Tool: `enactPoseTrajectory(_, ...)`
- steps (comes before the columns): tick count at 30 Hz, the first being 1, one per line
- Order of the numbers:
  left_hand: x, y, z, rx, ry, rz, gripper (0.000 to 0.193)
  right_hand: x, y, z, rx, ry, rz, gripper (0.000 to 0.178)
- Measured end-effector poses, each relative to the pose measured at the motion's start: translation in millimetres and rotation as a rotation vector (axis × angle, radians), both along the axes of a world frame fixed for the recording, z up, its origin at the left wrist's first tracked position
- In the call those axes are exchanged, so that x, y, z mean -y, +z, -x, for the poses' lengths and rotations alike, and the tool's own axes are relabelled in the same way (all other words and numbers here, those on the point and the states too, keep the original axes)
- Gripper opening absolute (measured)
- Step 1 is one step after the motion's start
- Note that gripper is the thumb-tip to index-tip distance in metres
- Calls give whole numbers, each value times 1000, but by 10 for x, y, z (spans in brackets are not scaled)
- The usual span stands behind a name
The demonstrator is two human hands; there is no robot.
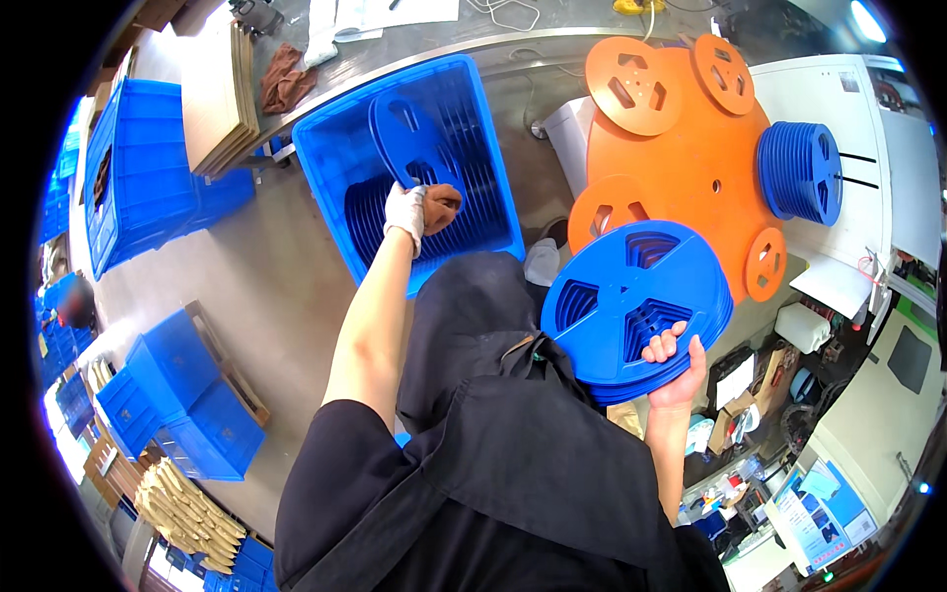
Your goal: The person repeatedly picks up blue plastic reels from a blue bin and stacks them onto a pile on an orange surface. The person handles the reels one by one, placing them carefully on top of the existing stack.
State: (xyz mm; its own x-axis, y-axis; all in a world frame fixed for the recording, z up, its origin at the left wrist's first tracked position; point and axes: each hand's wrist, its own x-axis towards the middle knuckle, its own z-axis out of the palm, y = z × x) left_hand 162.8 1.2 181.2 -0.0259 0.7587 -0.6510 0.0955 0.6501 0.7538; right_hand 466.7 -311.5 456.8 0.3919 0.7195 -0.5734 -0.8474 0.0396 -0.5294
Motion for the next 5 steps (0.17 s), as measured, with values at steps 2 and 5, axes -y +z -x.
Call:
enactPoseTrajectory(2, -13, 61, -147, -84, -100, -18, 19, 2, -5, 7, 9, -2, -1, 27)
enactPoseTrajectory(5, -4, -125, -238, -67, -129, -35, 22, -11, 2, 10, 20, 13, -9, 28)
